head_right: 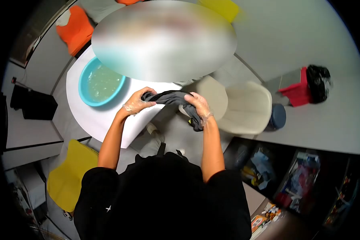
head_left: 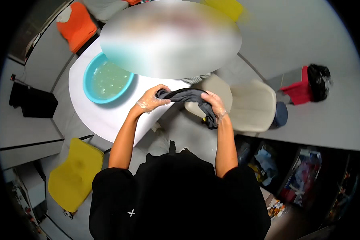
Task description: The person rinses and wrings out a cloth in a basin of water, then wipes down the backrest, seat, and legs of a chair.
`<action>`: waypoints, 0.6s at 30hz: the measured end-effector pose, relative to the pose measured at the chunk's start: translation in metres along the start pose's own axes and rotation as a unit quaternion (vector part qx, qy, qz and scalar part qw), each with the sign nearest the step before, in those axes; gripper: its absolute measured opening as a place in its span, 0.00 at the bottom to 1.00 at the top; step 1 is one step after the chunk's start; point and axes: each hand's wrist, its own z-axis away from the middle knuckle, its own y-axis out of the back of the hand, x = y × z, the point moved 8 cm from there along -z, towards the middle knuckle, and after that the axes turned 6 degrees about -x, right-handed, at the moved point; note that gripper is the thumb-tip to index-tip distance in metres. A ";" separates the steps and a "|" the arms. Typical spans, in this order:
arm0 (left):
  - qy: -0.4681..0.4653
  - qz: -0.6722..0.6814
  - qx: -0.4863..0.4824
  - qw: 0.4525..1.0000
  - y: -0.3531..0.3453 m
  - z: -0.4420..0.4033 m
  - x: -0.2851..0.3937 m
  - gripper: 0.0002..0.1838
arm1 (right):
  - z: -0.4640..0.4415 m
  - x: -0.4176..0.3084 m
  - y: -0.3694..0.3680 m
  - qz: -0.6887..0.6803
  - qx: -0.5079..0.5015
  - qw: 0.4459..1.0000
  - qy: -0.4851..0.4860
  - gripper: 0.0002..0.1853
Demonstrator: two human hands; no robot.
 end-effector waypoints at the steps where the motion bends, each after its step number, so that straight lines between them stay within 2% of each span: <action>1: 0.029 -0.002 -0.004 1.000 -0.015 0.003 -0.005 0.18 | 0.023 -0.001 0.012 0.099 -0.006 0.995 0.030 0.17; 2: 0.002 0.008 -0.001 1.000 -0.025 0.004 0.000 0.17 | 0.048 -0.008 0.028 0.281 0.016 0.957 0.065 0.17; 3: -0.027 0.018 0.003 0.999 -0.036 0.005 0.014 0.17 | 0.071 -0.019 0.037 0.446 0.044 0.883 0.139 0.15; 4: -0.027 0.044 -0.003 0.999 -0.052 0.008 0.024 0.15 | 0.093 -0.017 0.050 0.477 0.097 0.862 0.144 0.14; 5: 0.000 0.127 -0.010 0.992 -0.070 0.010 0.029 0.14 | 0.115 -0.018 0.062 0.507 0.152 0.835 0.149 0.13; 7: 0.004 0.124 -0.022 0.992 -0.100 0.013 0.045 0.13 | 0.157 -0.019 0.082 0.522 0.225 0.777 0.271 0.11; 8: -0.031 0.155 -0.030 0.987 -0.114 0.006 0.043 0.14 | 0.177 -0.019 0.088 0.526 0.258 0.740 0.331 0.10; 11: -0.029 0.212 -0.013 0.977 -0.146 0.001 0.057 0.10 | 0.228 -0.012 0.107 0.503 0.352 0.703 0.359 0.11; 12: -0.032 0.239 0.004 0.971 -0.154 -0.003 0.060 0.10 | 0.246 -0.009 0.109 0.520 0.390 0.658 0.381 0.09; 13: -0.034 0.265 0.021 0.963 -0.161 -0.006 0.062 0.09 | 0.265 -0.004 0.112 0.520 0.409 0.636 0.398 0.09; 14: -0.090 0.221 0.048 0.970 -0.163 -0.011 0.073 0.10 | 0.283 -0.001 0.114 0.520 0.427 0.612 0.416 0.09; 15: -0.094 0.214 0.053 0.971 -0.169 -0.014 0.081 0.11 | 0.298 0.001 0.114 0.520 0.444 0.587 0.433 0.09; 16: -0.097 0.206 0.058 0.972 -0.175 -0.015 0.088 0.12 | 0.312 0.006 0.116 0.509 0.470 0.570 0.441 0.08; 18: -0.113 0.225 0.069 0.965 -0.188 -0.015 0.109 0.15 | 0.323 0.020 0.132 0.490 0.466 0.615 0.405 0.07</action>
